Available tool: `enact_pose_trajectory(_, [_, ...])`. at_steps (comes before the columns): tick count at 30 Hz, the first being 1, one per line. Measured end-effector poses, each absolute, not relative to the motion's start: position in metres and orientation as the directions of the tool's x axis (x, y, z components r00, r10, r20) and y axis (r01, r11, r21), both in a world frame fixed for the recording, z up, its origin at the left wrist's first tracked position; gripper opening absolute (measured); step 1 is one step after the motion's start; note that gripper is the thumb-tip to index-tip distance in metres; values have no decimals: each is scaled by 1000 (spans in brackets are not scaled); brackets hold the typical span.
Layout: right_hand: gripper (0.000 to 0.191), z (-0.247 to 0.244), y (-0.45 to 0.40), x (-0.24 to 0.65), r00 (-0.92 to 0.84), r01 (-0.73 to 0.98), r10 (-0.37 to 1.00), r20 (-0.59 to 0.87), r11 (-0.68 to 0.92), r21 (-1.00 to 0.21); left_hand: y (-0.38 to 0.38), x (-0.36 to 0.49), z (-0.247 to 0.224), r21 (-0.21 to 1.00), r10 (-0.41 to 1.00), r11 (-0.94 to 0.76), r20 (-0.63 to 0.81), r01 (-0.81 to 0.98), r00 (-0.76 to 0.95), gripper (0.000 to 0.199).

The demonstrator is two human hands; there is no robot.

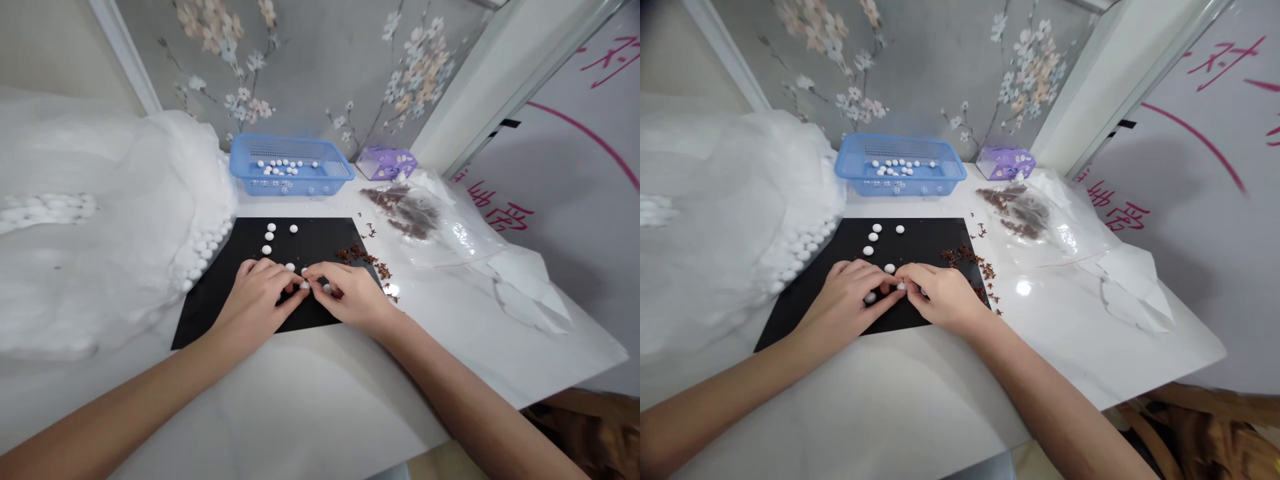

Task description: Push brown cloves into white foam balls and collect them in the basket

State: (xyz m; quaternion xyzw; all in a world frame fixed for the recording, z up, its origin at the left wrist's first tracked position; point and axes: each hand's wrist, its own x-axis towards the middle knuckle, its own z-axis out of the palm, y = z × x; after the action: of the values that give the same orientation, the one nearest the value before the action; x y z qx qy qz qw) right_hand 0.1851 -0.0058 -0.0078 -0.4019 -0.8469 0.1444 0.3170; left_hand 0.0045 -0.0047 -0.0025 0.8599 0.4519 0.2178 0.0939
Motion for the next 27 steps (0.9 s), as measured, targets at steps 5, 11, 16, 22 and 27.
enact_pose_trajectory(5, [18, -7, -4, 187, -498, 573, 770, 399, 638, -515, -4, 5, -2, 360, 817, -577, 281, 734, 505, 21])
enact_pose_trajectory(11, [22, -7, -4, 188, -484, 573, 797, 361, 601, -557, -4, 5, -3, 352, 816, -576, 289, 738, 500, 20])
enact_pose_trajectory(16, [25, -5, -6, 187, -486, 564, 812, 324, 574, -593, -4, 4, -4, 356, 812, -582, 299, 731, 501, 21])
enact_pose_trajectory(22, [26, 0, -8, 186, -495, 535, 819, 291, 551, -640, -3, 4, -4, 323, 815, -576, 298, 751, 497, 26])
enact_pose_trajectory(27, [32, 1, -9, 185, -510, 542, 822, 253, 535, -648, -2, 4, -4, 341, 835, -548, 277, 764, 475, 27])
